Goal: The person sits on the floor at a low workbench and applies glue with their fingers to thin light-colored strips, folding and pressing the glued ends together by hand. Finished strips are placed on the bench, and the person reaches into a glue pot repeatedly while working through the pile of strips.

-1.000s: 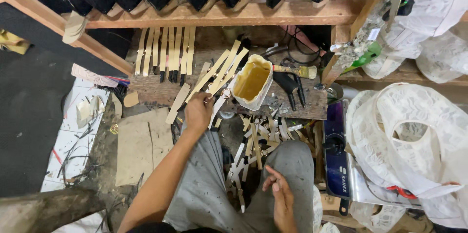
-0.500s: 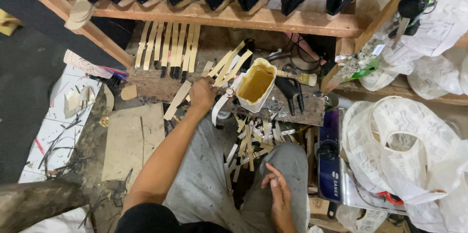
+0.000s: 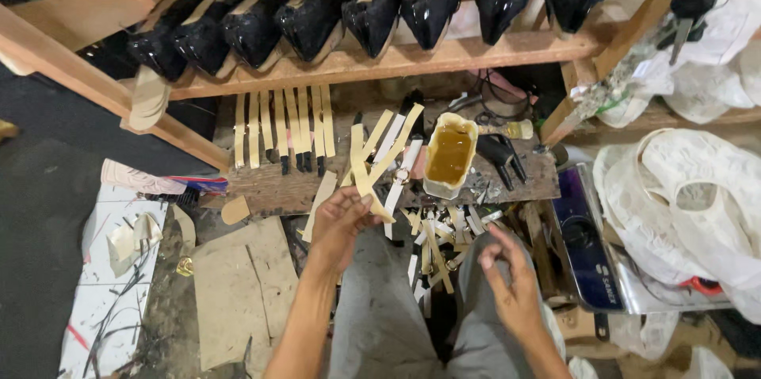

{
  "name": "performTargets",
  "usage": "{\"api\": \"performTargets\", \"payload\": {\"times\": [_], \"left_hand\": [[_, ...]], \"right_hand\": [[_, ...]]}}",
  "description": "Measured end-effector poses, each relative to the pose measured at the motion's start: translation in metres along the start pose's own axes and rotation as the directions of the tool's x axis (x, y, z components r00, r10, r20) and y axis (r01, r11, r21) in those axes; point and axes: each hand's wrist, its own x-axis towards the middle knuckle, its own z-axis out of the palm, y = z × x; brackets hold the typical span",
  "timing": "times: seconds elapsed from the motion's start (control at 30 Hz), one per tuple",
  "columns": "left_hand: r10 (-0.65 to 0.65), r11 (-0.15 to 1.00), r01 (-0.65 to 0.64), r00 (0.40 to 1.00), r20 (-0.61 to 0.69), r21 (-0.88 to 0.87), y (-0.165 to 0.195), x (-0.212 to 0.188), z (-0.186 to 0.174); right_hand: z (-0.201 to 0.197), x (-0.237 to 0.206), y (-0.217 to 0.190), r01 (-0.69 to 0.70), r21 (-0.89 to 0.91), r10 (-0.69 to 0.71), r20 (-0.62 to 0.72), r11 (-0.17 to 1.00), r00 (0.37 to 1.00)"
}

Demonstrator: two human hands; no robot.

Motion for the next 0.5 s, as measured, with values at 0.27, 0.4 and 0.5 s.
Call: {"api": "performTargets", "payload": {"times": [0.27, 0.4, 0.5], "left_hand": [[-0.045, 0.992, 0.032, 0.994, -0.095, -0.124, -0.022, -0.110, -0.026], [0.008, 0.996, -0.025, 0.981, -0.192, -0.087, -0.017, -0.133, -0.046], [0.004, 0.991, -0.034, 0.973, -0.230, -0.127, -0.005, -0.144, -0.057]], "right_hand": [[0.010, 0.133, -0.085, 0.313, -0.767, -0.127, 0.294, 0.560, 0.947], [0.040, 0.173, -0.085, 0.496, -0.807, -0.164, 0.469, 0.321, 0.868], [0.043, 0.178, -0.079, 0.466, -0.856, 0.070, 0.490, 0.224, 0.869]]}}
